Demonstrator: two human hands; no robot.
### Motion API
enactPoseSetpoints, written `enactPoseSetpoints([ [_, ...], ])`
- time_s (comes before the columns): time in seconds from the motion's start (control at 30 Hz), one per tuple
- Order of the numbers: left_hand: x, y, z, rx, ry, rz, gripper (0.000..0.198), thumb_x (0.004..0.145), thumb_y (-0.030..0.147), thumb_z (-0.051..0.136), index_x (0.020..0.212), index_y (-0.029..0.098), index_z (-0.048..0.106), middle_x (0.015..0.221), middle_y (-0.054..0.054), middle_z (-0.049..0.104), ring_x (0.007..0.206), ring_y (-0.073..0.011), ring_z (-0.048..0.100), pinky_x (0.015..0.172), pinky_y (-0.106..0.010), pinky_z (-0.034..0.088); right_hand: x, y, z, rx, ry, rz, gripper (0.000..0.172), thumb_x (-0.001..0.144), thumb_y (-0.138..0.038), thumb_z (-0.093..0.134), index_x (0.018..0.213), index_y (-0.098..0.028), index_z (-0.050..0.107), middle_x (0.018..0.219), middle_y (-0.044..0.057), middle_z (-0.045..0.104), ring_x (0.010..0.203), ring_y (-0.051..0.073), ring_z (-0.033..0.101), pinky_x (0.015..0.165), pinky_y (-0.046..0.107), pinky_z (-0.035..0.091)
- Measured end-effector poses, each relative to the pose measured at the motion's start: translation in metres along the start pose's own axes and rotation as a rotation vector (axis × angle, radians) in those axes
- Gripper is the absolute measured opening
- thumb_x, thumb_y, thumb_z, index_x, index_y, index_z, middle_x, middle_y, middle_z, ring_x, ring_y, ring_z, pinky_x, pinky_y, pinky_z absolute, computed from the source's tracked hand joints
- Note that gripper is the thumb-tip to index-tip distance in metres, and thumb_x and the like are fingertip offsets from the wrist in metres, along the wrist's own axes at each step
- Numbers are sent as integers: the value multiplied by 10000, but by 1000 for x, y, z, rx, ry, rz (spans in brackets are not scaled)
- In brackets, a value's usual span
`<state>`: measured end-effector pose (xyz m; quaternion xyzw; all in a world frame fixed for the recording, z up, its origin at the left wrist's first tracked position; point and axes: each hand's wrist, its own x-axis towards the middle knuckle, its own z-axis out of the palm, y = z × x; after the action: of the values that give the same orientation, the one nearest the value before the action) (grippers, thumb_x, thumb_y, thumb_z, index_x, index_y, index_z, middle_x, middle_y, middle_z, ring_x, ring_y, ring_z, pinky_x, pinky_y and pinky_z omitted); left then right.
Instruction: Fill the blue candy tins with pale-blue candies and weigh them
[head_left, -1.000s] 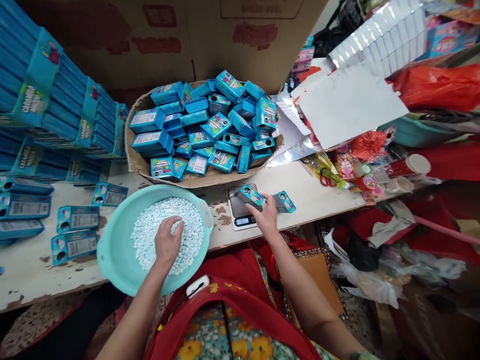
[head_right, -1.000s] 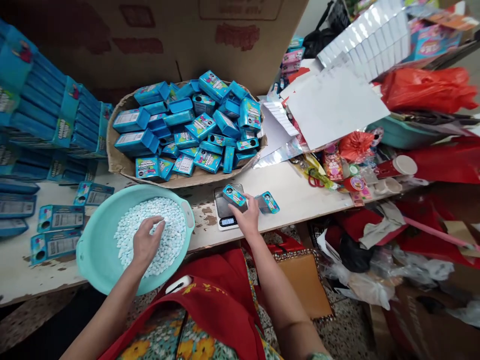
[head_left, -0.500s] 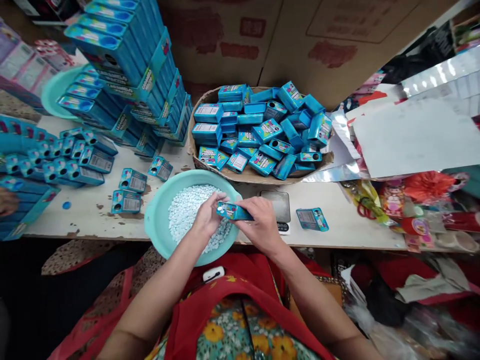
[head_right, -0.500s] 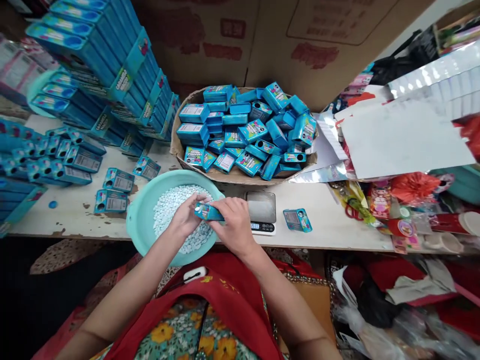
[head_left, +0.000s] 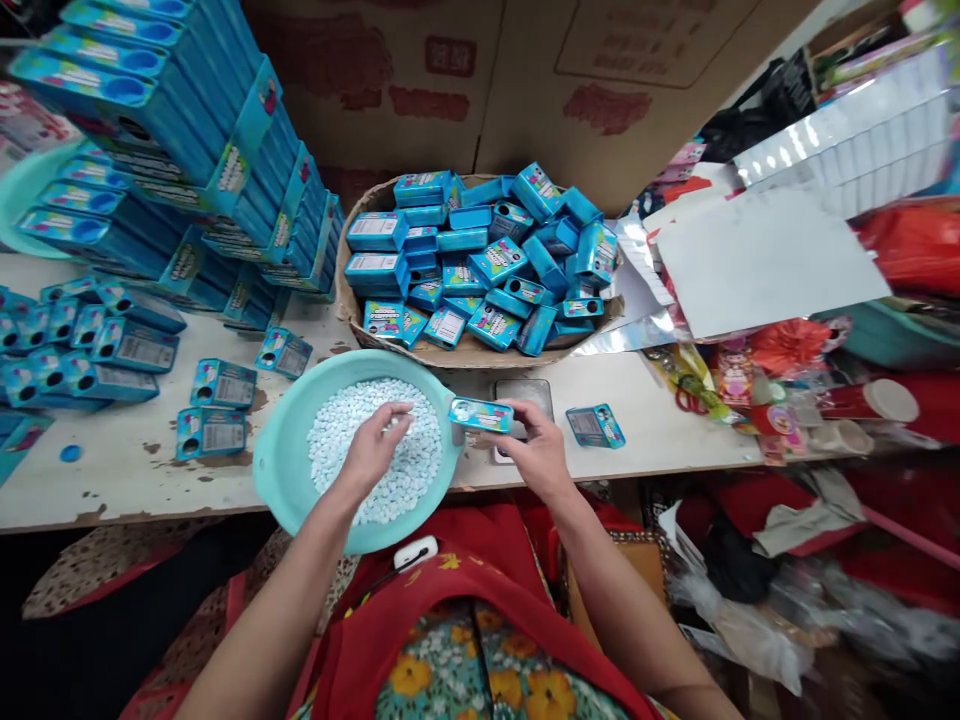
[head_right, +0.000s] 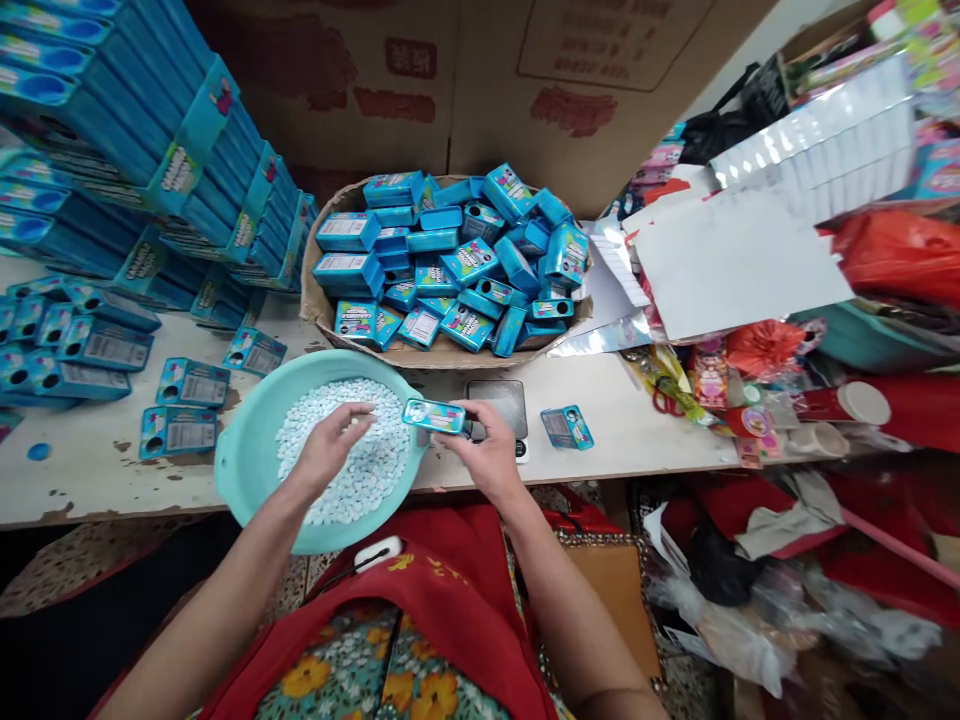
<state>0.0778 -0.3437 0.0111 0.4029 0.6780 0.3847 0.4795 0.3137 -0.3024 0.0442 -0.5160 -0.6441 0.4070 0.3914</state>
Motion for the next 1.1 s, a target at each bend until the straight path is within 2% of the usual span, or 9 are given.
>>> enactPoseSetpoints([
  [0.1,5,-22,-10,633,83,156,454,777,384,607,1199,219,581,1371,-130,463,1309,-352,330,1028,-539,300,-3,38,-29,96,142,159,403,650,-353,775,992,-205,620,952,36,671,892,210,633,857,391,500],
  [0.17,10,-35,-13,785,67,200,482,830,416,540,1255,190,537,1380,-151,449,1308,-335,339,1049,-523,279,-2,65,-44,129,233,216,432,617,-329,789,984,-192,607,948,39,669,905,214,634,887,411,492],
  [0.27,19,-46,-12,833,-28,290,487,874,465,459,1248,164,535,1300,-139,527,1247,-286,430,1050,-439,314,-1,96,-54,212,308,259,451,594,-301,796,978,-182,591,954,45,668,918,211,637,915,420,482],
  [0.33,22,-48,-9,859,-48,313,485,883,482,432,1239,172,542,1292,-122,537,1226,-283,454,1035,-421,335,-2,107,-56,264,322,274,470,599,-303,793,999,-177,582,988,58,668,942,212,638,928,424,476],
  [0.5,23,-44,-2,906,-84,281,490,892,493,393,1235,178,547,1266,-111,559,1163,-288,509,980,-410,385,-21,108,-71,247,346,287,651,621,-331,792,1196,-200,514,1300,129,543,1179,238,537,999,445,429],
  [0.6,21,-37,2,932,-94,293,477,905,468,373,1243,179,544,1237,-114,578,1125,-286,539,930,-391,420,-42,106,-88,172,443,317,517,711,-379,725,1155,-179,551,1203,132,609,1095,227,591,971,444,450],
  [0.7,18,-26,8,963,-110,334,464,913,450,369,1252,185,543,1220,-110,596,1093,-285,563,886,-374,443,-66,110,-103,123,551,374,429,725,-412,704,1053,-152,609,1040,113,674,966,214,638,932,433,475],
  [0.87,19,-9,18,1013,-49,359,438,921,433,368,1224,197,578,1196,-92,622,1051,-292,591,837,-373,464,-94,123,-114,122,641,489,433,697,-428,719,1014,-145,634,968,94,689,911,211,645,884,421,503],
  [1.1,24,9,31,921,32,476,410,925,422,384,1185,201,612,1154,-84,647,1066,-266,592,884,-357,445,-105,131,-119,155,668,524,436,672,-413,742,1004,-149,639,962,89,691,920,208,646,892,409,503],
])
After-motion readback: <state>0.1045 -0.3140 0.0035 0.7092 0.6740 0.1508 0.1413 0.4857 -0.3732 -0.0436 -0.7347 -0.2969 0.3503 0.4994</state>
